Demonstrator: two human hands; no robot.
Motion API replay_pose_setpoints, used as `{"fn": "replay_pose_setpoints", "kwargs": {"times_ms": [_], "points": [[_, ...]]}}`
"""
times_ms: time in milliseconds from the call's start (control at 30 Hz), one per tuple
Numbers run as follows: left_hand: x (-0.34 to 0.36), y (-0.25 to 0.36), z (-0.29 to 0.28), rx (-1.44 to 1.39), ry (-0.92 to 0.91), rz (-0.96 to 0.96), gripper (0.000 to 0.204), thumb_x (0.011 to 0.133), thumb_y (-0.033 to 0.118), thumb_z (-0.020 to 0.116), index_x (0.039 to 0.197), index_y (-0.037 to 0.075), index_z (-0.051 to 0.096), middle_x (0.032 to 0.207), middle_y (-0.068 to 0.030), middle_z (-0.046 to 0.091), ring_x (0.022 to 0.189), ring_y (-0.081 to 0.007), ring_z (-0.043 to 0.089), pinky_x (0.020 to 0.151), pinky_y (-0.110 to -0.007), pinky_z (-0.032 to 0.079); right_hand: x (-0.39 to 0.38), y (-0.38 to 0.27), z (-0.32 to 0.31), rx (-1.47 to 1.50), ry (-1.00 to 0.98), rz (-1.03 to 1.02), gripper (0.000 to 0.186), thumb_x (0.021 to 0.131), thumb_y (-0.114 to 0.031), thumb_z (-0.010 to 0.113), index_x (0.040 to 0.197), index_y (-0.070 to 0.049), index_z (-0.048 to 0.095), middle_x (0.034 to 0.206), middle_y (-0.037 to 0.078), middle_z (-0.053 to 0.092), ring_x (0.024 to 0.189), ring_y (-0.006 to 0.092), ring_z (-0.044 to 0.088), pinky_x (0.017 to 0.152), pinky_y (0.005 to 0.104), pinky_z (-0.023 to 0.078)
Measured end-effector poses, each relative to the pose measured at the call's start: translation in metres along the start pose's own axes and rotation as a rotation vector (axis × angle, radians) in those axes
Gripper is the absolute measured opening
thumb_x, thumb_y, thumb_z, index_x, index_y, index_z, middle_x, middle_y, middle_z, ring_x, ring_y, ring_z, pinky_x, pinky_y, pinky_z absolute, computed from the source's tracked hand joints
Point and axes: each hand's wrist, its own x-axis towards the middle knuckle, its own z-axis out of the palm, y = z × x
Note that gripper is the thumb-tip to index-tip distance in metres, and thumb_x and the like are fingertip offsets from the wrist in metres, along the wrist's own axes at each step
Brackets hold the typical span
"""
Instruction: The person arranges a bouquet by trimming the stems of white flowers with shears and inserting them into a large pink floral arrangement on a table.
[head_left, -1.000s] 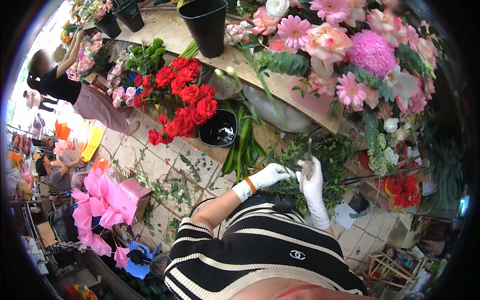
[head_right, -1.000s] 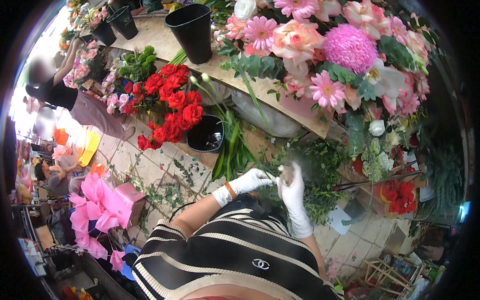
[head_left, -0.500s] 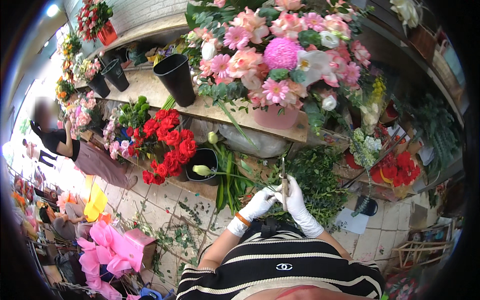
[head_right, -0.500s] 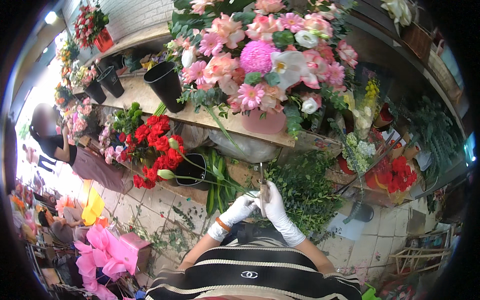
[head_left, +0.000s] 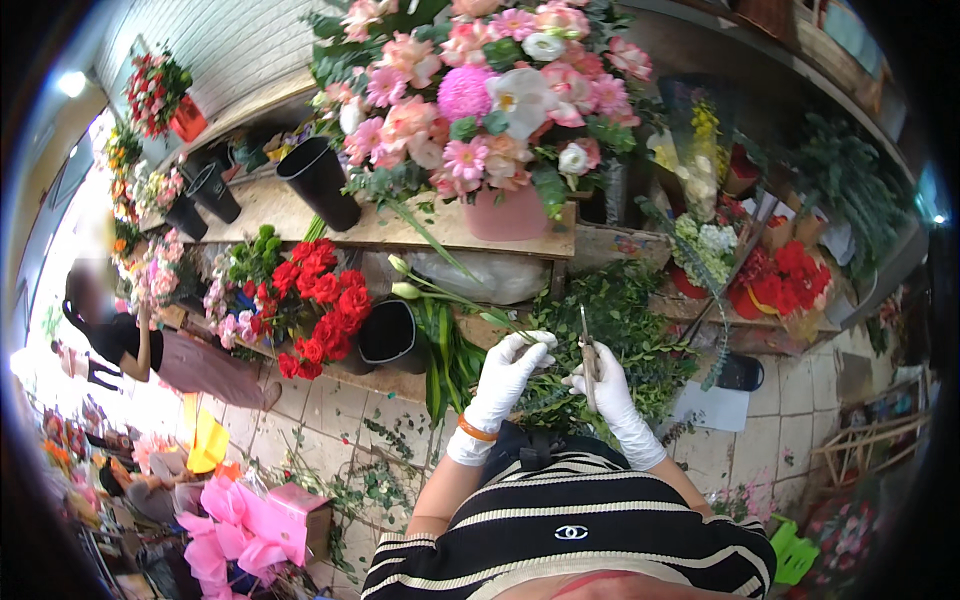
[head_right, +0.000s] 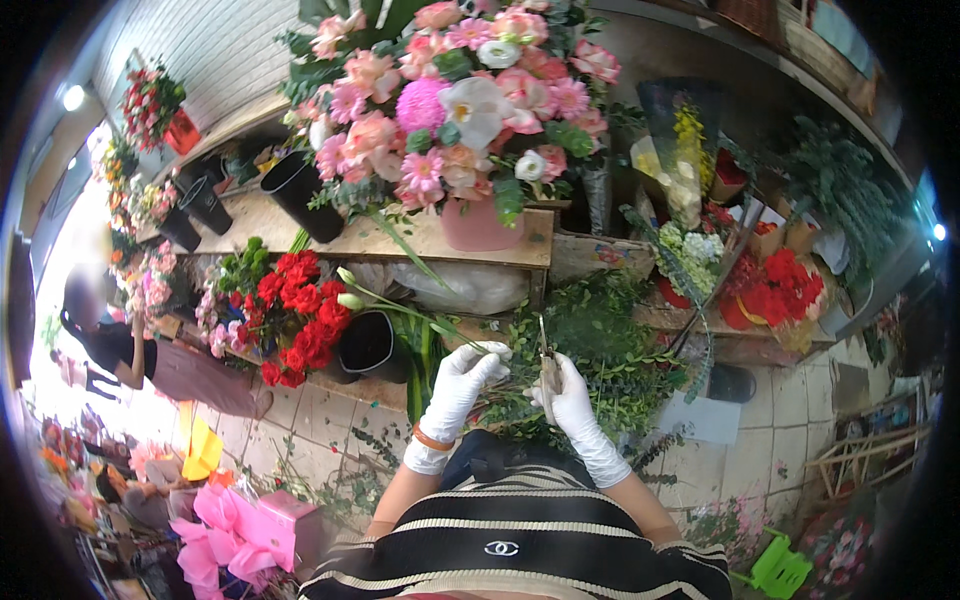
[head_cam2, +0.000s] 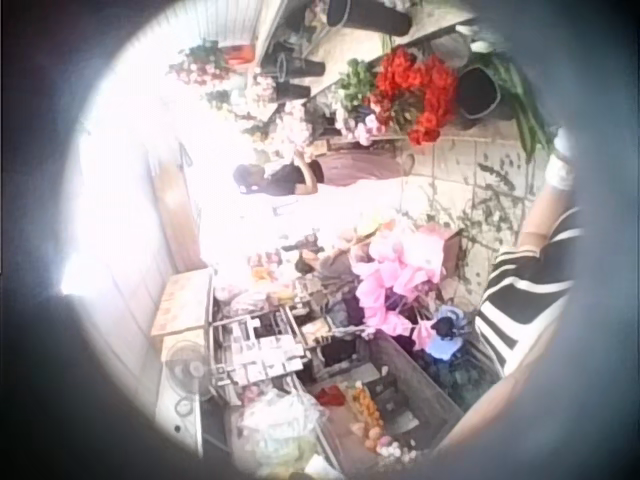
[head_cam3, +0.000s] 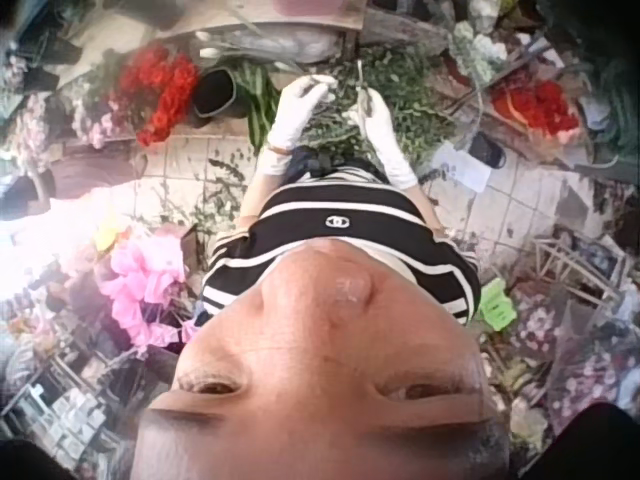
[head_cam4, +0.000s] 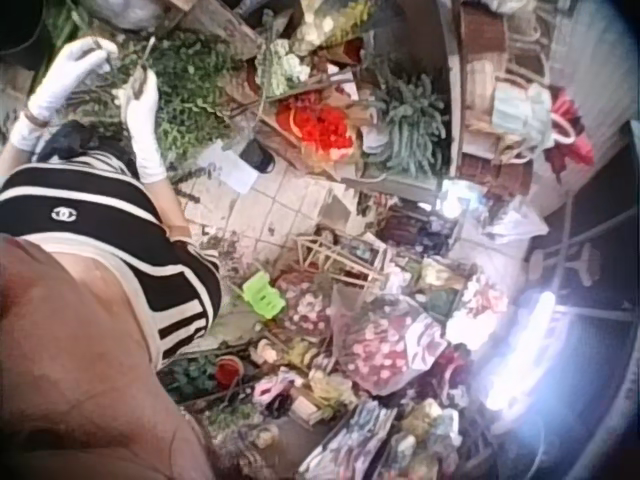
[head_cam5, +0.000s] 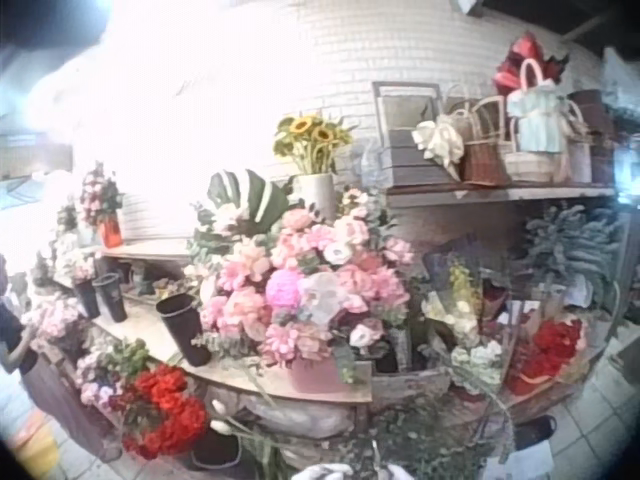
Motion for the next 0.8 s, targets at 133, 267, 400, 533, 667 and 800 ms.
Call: {"fn": "replay_pose_setpoints", "kwargs": {"times_ms": [133, 267, 400, 533, 667, 800], "points": [[0.012, 0.008, 0.006, 0.434, -0.075, 0.158, 0.015, 0.089, 0.011, 0.060, 0.102, 0.003, 0.062, 0.092, -0.0032, 0.064, 0.079, -0.0101, 0.059, 0.072, -0.026, 0.050, -0.010, -0.008, -0.009, -0.017, 0.094, -0.065, 0.058, 0.080, 0.008, 0.058, 0.132, -0.001, 0.034, 0.090, 0.006, 0.055, 0.075, 0.0179, 0.064, 0.061, 0.0269, 0.054], [0.013, 0.042, 0.019, 0.501, -0.193, -0.060, 0.017, 0.089, 0.014, 0.061, 0.101, 0.002, 0.063, 0.087, -0.0021, 0.064, 0.077, -0.0085, 0.058, 0.068, -0.025, 0.050, -0.015, -0.014, -0.016, -0.013, 0.114, -0.086, 0.057, 0.081, 0.008, 0.057, 0.133, -0.001, 0.034, 0.089, 0.006, 0.055, 0.072, 0.0178, 0.063, 0.059, 0.0259, 0.052], [0.017, 0.046, 0.016, 0.546, -0.355, -0.058, 0.021, 0.090, 0.020, 0.062, 0.101, 0.002, 0.064, 0.084, -0.0028, 0.065, 0.077, -0.0089, 0.059, 0.068, -0.025, 0.050, -0.019, -0.018, -0.023, -0.043, 0.110, -0.120, 0.056, 0.081, 0.008, 0.056, 0.133, 0.000, 0.034, 0.089, 0.007, 0.055, 0.071, 0.0176, 0.064, 0.058, 0.0244, 0.050], [0.013, 0.039, 0.021, 0.506, -0.299, -0.050, 0.021, 0.091, 0.019, 0.061, 0.103, 0.002, 0.065, 0.087, -0.0034, 0.066, 0.079, -0.0091, 0.059, 0.073, -0.025, 0.049, -0.022, -0.024, -0.024, -0.036, 0.121, -0.126, 0.056, 0.082, 0.009, 0.055, 0.133, 0.000, 0.034, 0.090, 0.007, 0.055, 0.071, 0.0175, 0.063, 0.058, 0.0247, 0.049], [0.009, 0.032, 0.024, 0.359, -0.238, -0.067, 0.020, 0.089, 0.016, 0.062, 0.103, 0.002, 0.066, 0.088, -0.0013, 0.066, 0.080, -0.0080, 0.058, 0.074, -0.025, 0.049, -0.019, -0.021, -0.023, -0.017, 0.117, -0.140, 0.055, 0.083, 0.007, 0.055, 0.133, -0.001, 0.034, 0.092, 0.007, 0.055, 0.069, 0.0162, 0.062, 0.060, 0.0255, 0.050], [0.009, 0.030, 0.022, 0.389, -0.245, -0.059, 0.020, 0.089, 0.013, 0.061, 0.106, 0.002, 0.066, 0.086, -0.0003, 0.064, 0.074, -0.0057, 0.053, 0.068, -0.023, 0.045, -0.021, -0.022, -0.021, -0.033, 0.113, -0.156, 0.054, 0.082, 0.008, 0.056, 0.132, -0.001, 0.036, 0.090, 0.005, 0.055, 0.073, 0.0150, 0.060, 0.066, 0.0279, 0.052]]}}
